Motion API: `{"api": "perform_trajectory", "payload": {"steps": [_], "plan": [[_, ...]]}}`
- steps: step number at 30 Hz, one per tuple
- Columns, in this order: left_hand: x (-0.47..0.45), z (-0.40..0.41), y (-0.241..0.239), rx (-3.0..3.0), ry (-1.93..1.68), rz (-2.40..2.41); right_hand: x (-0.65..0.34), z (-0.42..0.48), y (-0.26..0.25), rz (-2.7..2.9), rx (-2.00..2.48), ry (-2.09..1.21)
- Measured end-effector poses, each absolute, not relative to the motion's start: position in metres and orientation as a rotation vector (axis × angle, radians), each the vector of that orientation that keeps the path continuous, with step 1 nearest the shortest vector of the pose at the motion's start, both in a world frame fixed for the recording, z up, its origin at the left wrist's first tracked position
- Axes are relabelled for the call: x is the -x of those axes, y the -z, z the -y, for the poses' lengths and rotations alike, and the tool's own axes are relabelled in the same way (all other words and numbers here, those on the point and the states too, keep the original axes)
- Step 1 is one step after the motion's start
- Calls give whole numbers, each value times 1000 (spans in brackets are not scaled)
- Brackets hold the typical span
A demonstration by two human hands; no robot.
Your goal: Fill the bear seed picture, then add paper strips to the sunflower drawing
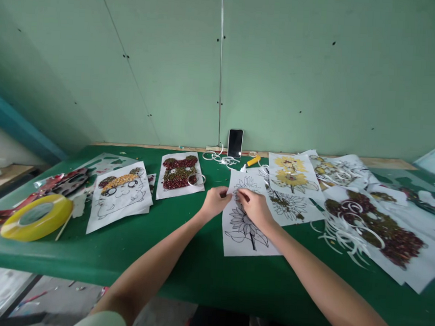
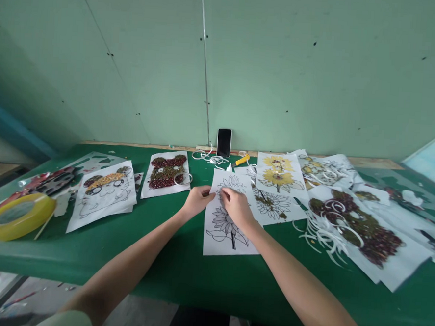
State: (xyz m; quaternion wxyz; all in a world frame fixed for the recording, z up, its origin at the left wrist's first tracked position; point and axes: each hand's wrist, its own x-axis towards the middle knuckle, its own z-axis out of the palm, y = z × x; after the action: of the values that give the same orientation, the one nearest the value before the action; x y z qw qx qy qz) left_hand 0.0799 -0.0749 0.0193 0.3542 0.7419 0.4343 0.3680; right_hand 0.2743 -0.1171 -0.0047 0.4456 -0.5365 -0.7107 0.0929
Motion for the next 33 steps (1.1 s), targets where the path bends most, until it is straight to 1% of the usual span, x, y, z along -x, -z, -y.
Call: {"api": "perform_trajectory", "payload": {"steps": [5, 10, 19, 33], "plan": [[-84, 78, -19, -2093, -1093, -1105, -272, 120, 3, 1799, 1256, -102], [-84, 81, -21, -2187, -1154, -1049, -271, 124, -3, 1823, 1222, -83], [-81, 85, -27, -2289, -1146, -918, -273, 125, -6, 1840, 1195, -39], [-79, 81, -26, -2297, -1052, -860, -275, 125, -8, 1863, 1227, -122]]}}
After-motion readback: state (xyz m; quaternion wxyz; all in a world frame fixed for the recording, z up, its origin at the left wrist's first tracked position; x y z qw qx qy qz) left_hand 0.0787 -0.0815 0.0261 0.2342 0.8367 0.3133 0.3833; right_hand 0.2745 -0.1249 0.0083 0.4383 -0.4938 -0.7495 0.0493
